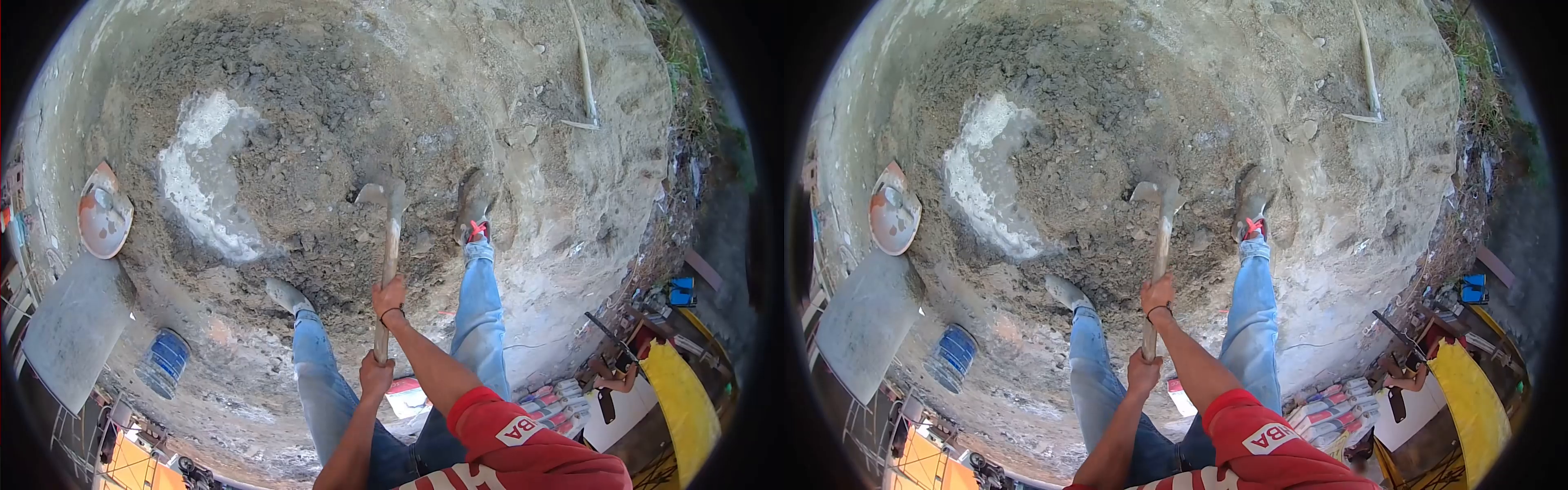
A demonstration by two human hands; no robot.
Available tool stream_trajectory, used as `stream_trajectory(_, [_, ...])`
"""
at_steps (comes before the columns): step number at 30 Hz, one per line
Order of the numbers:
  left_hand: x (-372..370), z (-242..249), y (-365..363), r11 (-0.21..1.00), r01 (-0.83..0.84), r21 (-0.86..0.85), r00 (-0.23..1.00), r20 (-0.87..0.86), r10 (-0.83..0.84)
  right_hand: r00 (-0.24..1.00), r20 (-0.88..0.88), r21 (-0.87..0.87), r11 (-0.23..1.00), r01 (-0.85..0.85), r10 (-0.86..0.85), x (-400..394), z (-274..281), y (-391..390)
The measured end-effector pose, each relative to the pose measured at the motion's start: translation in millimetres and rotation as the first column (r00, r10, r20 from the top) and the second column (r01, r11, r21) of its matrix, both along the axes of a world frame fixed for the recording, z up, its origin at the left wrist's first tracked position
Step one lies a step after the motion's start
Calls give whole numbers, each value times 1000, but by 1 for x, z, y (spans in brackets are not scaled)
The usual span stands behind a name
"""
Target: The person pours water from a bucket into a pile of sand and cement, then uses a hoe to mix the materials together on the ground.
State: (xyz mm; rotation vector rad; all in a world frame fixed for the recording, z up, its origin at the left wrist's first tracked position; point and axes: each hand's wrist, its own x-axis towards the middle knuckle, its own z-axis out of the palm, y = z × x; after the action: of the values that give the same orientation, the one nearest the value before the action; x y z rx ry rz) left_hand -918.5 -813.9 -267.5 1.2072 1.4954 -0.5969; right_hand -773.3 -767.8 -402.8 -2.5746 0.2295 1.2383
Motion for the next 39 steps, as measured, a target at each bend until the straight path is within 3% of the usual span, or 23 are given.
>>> stream_trajectory(1, [4,12,-2,1000,-5,3,1000,1,5,998,15,-33,997,-66,67,-10,4,-10])
stream_trajectory(3, [22,41,1,926,-272,-260,953,-203,223,981,-54,-48,981,-190,188,-41,-13,-41])
stream_trajectory(4, [28,49,3,874,-381,-302,919,-227,323,982,-57,-38,982,-185,183,-48,-18,-46])
stream_trajectory(6, [27,59,14,897,-301,-322,945,-228,236,904,-422,-115,993,25,-72,-54,-22,-54])
stream_trajectory(7, [26,61,22,896,-312,-315,941,-231,247,902,-427,-109,994,15,-60,-53,-20,-58])
stream_trajectory(9, [16,60,59,874,-302,-382,951,-185,247,723,-607,11,907,421,-329,-47,-7,-46])
stream_trajectory(10, [11,62,77,875,-318,-366,946,-184,266,727,-615,25,914,406,-306,-44,1,-36])
stream_trajectory(12, [7,80,117,841,-238,-485,971,-114,208,483,-606,-125,675,727,-632,-21,38,1])
stream_trajectory(13, [-2,92,137,841,-197,-504,980,-91,176,406,-575,-149,579,802,-710,-13,60,22])
stream_trajectory(14, [-12,106,158,842,-218,-494,976,-85,202,426,-582,-138,601,787,-692,-10,76,39])
stream_trajectory(16, [-41,137,198,823,-192,-535,975,-12,220,267,-622,-78,398,914,-736,-13,94,67])
stream_trajectory(18, [-87,163,224,884,-33,-466,988,116,98,284,-656,-44,411,911,-699,-37,81,83])
stream_trajectory(20, [-144,171,246,952,186,-243,975,166,-148,270,-583,44,302,952,-767,-74,95,120])
stream_trajectory(22, [-214,147,264,985,138,-106,985,123,-125,303,-604,14,370,929,-737,-116,111,157])
stream_trajectory(24, [-253,126,288,958,272,89,948,150,-283,212,-787,16,324,946,-579,-147,107,183])
stream_trajectory(27, [-260,122,308,912,299,282,929,132,-345,379,-774,209,360,909,-507,-145,144,219])
stream_trajectory(30, [-214,138,298,899,216,381,924,218,-314,416,-721,272,325,906,-554,-88,193,230])
stream_trajectory(33, [-125,169,251,966,-14,257,886,451,-107,549,-672,435,335,836,-496,10,220,199])
stream_trajectory(36, [-22,220,206,959,-223,175,760,647,59,689,-516,534,438,723,-509,127,257,172])
stream_trajectory(37, [3,240,201,941,-271,201,751,655,77,725,-480,547,477,688,-494,172,269,158])
stream_trajectory(39, [44,281,176,903,-232,362,849,529,6,798,-493,492,645,585,-347,275,267,122])
